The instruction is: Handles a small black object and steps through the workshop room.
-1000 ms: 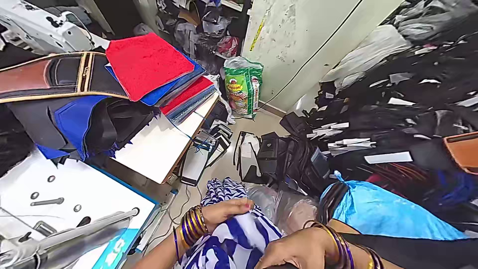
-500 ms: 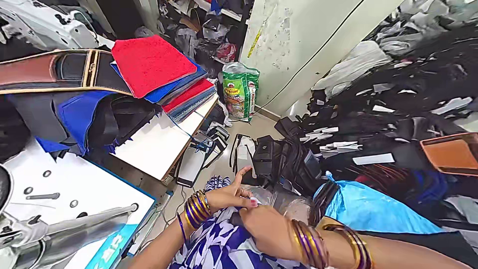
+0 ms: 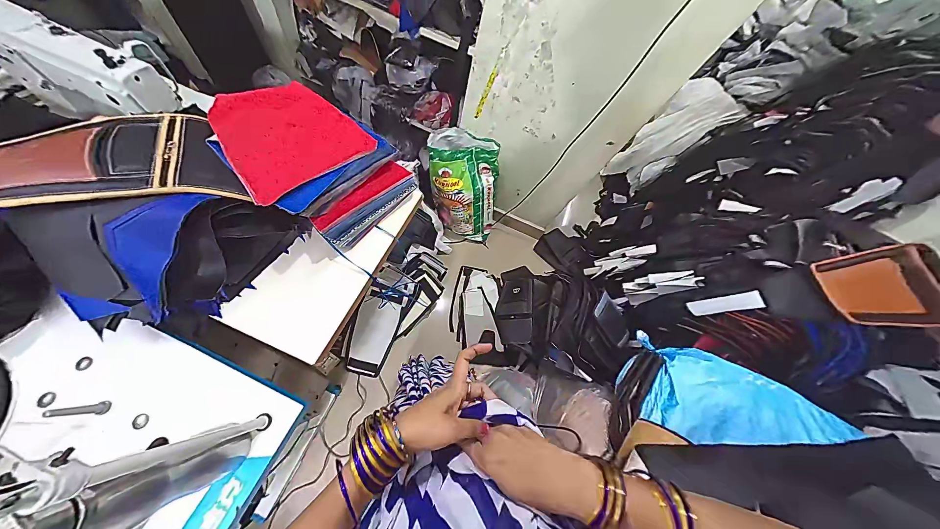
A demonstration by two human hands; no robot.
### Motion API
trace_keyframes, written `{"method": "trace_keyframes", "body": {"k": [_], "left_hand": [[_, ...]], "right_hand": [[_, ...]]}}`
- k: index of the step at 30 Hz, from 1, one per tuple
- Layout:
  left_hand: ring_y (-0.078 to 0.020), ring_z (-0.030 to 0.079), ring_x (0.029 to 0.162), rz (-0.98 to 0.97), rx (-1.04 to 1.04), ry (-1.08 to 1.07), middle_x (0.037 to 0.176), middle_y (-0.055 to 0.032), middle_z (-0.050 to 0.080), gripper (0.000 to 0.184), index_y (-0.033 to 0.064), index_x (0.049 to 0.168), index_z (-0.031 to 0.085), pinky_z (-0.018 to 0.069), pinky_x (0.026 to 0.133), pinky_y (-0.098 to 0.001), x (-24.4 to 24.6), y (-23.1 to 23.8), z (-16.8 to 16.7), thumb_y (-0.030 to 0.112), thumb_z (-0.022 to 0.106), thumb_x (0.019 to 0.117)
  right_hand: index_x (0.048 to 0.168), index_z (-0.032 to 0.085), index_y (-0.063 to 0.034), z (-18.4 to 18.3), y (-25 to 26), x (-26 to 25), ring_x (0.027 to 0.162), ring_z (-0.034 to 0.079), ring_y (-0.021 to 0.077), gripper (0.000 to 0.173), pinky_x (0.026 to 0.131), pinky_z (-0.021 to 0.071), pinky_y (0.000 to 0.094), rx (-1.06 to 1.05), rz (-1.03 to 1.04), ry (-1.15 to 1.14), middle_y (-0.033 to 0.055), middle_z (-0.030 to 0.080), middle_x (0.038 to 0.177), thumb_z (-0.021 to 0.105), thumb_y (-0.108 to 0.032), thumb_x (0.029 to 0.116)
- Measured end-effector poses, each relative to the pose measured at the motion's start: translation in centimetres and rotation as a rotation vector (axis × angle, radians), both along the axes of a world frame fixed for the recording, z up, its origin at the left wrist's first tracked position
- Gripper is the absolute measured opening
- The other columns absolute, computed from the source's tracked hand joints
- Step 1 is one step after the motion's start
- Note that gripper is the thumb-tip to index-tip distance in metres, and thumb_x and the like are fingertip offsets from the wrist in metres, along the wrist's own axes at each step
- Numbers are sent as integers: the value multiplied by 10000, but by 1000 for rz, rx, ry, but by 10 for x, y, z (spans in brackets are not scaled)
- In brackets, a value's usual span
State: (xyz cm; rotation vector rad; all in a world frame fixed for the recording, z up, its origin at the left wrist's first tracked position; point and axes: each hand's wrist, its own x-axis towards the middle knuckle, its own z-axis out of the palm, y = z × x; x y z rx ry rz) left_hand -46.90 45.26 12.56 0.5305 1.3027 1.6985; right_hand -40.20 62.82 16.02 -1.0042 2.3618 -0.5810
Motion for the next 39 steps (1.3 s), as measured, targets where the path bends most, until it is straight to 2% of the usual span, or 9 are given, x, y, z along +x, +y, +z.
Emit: {"method": "trace_keyframes", "body": {"k": [7, 10, 12, 18, 21, 24, 29, 34, 39], "left_hand": [[-13, 652, 920, 127, 12, 178, 1007, 4, 666, 596, -29, 1391, 394, 552, 880, -248, 23, -12, -14, -9, 617, 839], [-107, 663, 994, 24, 13, 444, 1076, -96, 692, 407, -40, 1259, 567, 547, 913, -325, 26, -9, -17, 28, 647, 865], [-219, 688, 1046, -70, -55, 616, 1140, -144, 707, 290, 13, 1208, 650, 552, 914, -441, 27, -17, -14, 82, 639, 927], [-51, 685, 1017, -139, -89, 439, 1181, -71, 730, 378, 53, 1295, 668, 560, 875, -263, 23, -101, -29, 309, 523, 1057], [-46, 718, 922, 118, -196, 314, 1056, -20, 761, 383, 13, 1216, 688, 596, 819, -253, 2, -105, -42, 307, 503, 1053], [-199, 650, 1173, 87, -187, 328, 1309, -171, 655, 535, -75, 1403, 520, 524, 1003, -370, -12, -41, -72, 227, 582, 966], [-284, 483, 1406, -505, 40, 273, 1481, -249, 520, 553, -87, 1446, 493, 342, 1184, -428, -27, 25, -83, 168, 605, 968], [-329, 489, 1401, -653, -179, 318, 1488, -205, 533, 591, 15, 1496, 482, 344, 1159, -558, -46, 39, -51, 198, 651, 959], [-345, 472, 1417, -630, -274, 411, 1491, -181, 540, 544, 94, 1508, 501, 316, 1170, -590, -44, 47, -58, 299, 582, 1011]], "right_hand": [[944, 724, -28, 30, 41, -10, 719, 717, 268, 209, 601, 577, 422, -194, -235, 309, 120, 708, 817, 661, -226, 922], [1220, 652, 61, 13, 55, -28, 998, 681, 386, 431, 902, 509, 576, -175, -296, -200, 242, 699, 1056, 732, -249, 932], [1028, 681, 96, -3, 65, -31, 834, 654, 306, 301, 801, 490, 493, -220, -259, -416, 217, 685, 877, 738, -176, 914], [955, 749, 66, 10, 122, -12, 732, 687, 254, 105, 753, 538, 471, -97, -67, -698, 166, 727, 805, 701, -14, 907], [963, 723, 81, -2, 136, -18, 747, 674, 141, 182, 745, 552, 351, -215, -363, -584, 124, 725, 834, 662, -88, 932], [1274, 587, 84, -35, 122, -27, 975, 635, 111, 402, 848, 530, 285, -391, -494, -677, 145, 658, 1174, 625, -152, 951], [927, 643, -118, -39, 127, -16, 662, 592, -45, 85, 629, 503, 161, -508, -512, -1019, -135, 643, 757, 640, -35, 908], [802, 692, 59, -12, 145, -8, 693, 579, 74, 20, 655, 466, 258, -313, -360, -740, 71, 651, 753, 698, 53, 820], [1185, 652, 70, -25, 151, 0, 1071, 625, 172, 376, 951, 482, 352, -378, -639, -515, 168, 687, 1138, 721, -159, 895]]}}
